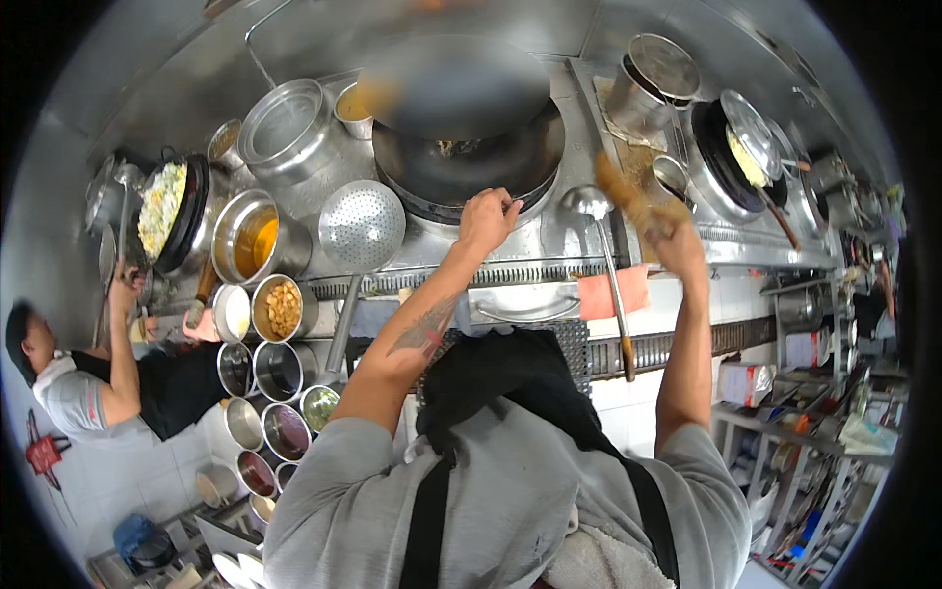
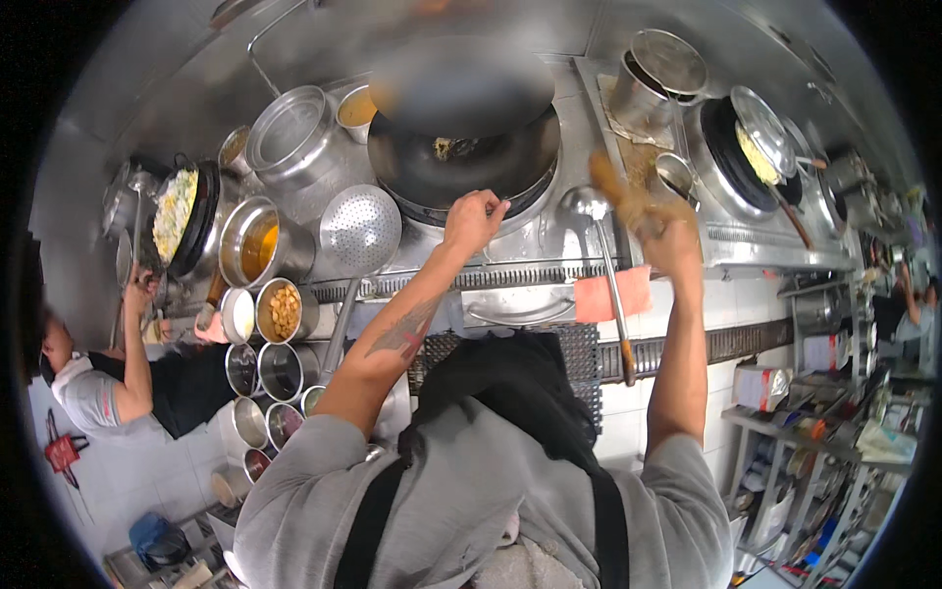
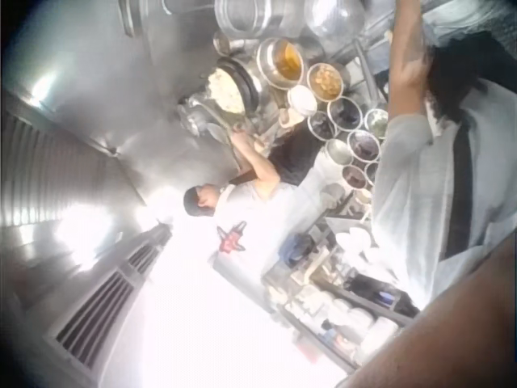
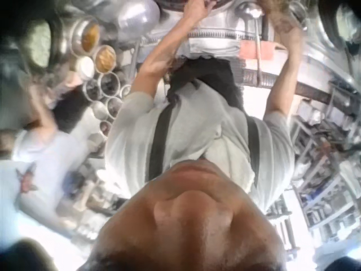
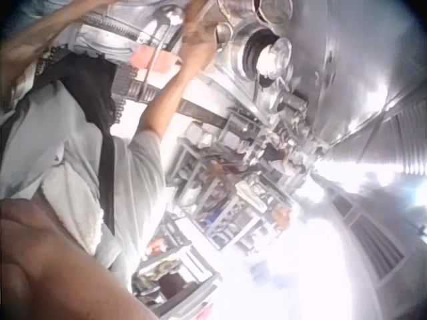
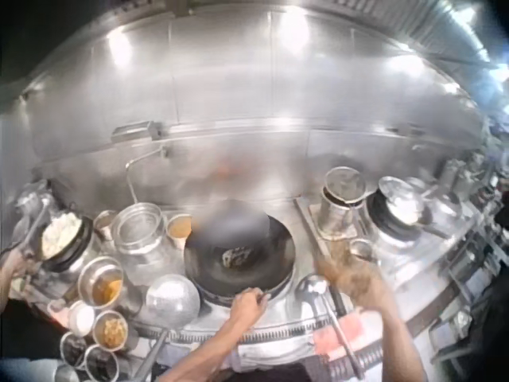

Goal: The person prepares food in a commercial kitchen by stirring liquid in a wok, cleaning the wok with a brush, and then transferring cooked noodles from a smaller pan to a prep surface using a strainer.

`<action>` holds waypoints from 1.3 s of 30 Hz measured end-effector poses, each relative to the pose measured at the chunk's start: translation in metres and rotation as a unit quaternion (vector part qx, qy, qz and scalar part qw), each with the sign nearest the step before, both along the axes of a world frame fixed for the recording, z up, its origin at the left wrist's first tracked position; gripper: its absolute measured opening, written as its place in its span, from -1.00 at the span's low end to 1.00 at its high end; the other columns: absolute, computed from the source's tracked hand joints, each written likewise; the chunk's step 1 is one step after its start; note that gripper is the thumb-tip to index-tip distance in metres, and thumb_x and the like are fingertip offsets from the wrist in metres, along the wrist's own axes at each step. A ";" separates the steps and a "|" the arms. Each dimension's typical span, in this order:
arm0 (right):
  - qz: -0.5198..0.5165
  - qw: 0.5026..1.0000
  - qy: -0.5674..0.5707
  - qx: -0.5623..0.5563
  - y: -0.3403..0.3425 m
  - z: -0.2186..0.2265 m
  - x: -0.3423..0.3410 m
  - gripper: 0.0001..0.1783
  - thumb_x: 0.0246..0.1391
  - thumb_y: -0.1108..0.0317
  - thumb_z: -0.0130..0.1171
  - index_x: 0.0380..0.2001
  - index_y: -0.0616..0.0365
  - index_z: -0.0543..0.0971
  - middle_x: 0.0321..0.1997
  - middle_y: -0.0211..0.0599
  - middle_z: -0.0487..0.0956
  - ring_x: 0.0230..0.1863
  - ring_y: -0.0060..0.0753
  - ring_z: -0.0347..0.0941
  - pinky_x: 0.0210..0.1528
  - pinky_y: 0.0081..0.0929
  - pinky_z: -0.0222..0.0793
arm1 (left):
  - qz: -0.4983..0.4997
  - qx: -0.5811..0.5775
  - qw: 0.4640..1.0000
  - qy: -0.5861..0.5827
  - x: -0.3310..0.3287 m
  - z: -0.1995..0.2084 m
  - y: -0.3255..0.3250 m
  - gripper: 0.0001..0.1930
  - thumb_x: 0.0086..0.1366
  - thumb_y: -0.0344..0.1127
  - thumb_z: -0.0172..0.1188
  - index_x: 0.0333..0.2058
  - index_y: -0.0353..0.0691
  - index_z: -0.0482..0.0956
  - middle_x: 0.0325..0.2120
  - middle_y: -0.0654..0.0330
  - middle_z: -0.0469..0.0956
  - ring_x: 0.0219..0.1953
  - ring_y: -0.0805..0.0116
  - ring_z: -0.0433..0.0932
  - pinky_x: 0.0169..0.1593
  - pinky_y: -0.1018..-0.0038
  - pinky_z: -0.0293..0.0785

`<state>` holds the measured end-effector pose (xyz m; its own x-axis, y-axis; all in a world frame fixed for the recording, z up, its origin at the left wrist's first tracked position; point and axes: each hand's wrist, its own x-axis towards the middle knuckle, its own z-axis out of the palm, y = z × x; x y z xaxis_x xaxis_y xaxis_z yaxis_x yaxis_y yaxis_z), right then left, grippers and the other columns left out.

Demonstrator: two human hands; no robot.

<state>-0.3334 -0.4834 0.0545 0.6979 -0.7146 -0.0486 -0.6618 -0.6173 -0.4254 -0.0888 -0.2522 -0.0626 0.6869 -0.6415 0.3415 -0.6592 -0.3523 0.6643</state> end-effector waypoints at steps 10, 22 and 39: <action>0.062 0.993 0.064 0.076 0.066 -0.171 -0.038 -0.59 0.04 0.13 0.12 -0.03 -0.02 0.56 -0.25 0.06 0.63 -0.18 0.09 0.57 -0.08 -0.04 0.46 | -0.045 0.104 0.994 0.009 -0.066 0.158 0.050 -0.76 0.07 -0.15 0.37 -0.46 -0.22 0.66 -0.54 -0.06 0.61 -0.43 -0.06 0.62 -0.25 0.18 0.53; 0.127 0.985 -0.063 0.093 0.030 -0.180 -0.095 -0.54 0.06 0.09 0.16 -0.05 0.16 0.56 -0.23 0.14 0.61 -0.10 0.12 0.54 -0.02 -0.11 0.43 | 0.063 0.214 0.973 -0.056 -0.034 0.023 0.013 -0.58 0.13 0.08 0.27 -0.38 -0.23 0.70 -0.44 -0.10 0.63 -0.28 -0.06 0.62 -0.12 0.19 0.52; -0.016 0.967 0.118 0.224 -0.020 -0.292 -0.322 -0.33 -0.03 -0.07 0.30 0.05 0.18 0.53 -0.10 0.15 0.59 -0.02 0.12 0.53 0.01 -0.10 0.43 | -0.203 0.065 0.916 0.339 -0.178 0.049 -0.234 0.02 0.13 0.18 0.31 0.37 -0.06 -0.09 -0.16 -0.04 0.56 -0.07 0.16 0.57 -0.05 0.31 0.49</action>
<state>-0.6553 -0.5038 -0.2380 0.6073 -0.6065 -0.5132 -0.7888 -0.3831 -0.4807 -0.2670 -0.4863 -0.0137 0.4086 -0.8961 -0.1733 -0.2041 -0.2747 0.9396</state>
